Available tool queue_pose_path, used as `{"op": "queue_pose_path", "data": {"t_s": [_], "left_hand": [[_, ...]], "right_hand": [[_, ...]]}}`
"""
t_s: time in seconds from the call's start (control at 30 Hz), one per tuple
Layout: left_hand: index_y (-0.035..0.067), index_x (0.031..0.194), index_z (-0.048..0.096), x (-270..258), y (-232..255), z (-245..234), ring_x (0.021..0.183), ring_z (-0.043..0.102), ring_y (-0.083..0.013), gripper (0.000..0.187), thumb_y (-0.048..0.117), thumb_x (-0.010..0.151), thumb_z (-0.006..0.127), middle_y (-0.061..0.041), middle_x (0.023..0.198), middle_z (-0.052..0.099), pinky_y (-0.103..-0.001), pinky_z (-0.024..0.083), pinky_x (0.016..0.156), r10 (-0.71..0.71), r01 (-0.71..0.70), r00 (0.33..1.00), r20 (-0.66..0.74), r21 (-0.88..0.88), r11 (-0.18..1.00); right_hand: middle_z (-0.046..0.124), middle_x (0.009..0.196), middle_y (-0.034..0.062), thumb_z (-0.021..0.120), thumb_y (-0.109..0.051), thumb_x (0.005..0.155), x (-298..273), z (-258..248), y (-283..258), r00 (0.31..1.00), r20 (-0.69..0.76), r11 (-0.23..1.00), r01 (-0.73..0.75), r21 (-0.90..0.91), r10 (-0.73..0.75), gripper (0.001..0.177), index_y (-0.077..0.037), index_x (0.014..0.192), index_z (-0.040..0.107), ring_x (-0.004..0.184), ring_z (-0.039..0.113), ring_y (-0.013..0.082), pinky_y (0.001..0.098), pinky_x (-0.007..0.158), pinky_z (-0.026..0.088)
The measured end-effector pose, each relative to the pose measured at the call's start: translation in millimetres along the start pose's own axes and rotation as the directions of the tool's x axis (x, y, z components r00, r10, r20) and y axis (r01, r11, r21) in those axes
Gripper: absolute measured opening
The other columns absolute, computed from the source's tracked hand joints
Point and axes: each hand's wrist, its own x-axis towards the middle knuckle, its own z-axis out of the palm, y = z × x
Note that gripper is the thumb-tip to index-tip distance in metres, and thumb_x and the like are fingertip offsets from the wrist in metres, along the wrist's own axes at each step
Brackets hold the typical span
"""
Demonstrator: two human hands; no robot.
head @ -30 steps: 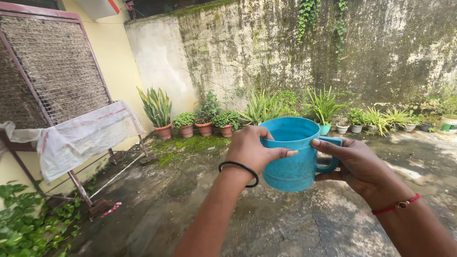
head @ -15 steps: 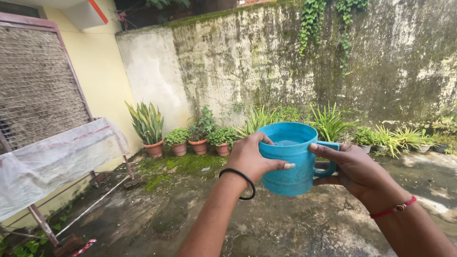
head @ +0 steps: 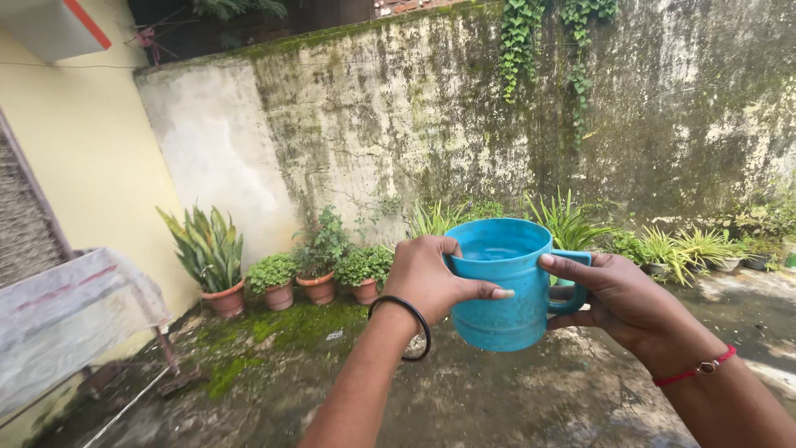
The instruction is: The person waters several potted plants by hand using a blue plastic mug filled from a bucket of water.
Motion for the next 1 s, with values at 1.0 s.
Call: {"op": "queue_pose_path", "data": {"t_s": [1.0], "left_hand": [[0.004,0.066,0.069,289,-213,71,0.066,0.076,-0.0176,0.062,0.056,0.044,0.095,-0.009,0.066,0.074,-0.035,0.062,0.067,-0.049,0.044,0.991,-0.121,-0.037,0.998]], "right_hand": [[0.071,0.103,0.0077,0.077,-0.030,0.080,380,10,4,0.997,0.056,0.998,0.055,-0.019,-0.054,0.038,-0.005,0.108,0.072,0.090,0.069,0.0275,0.0494,0.068,0.065]]}}
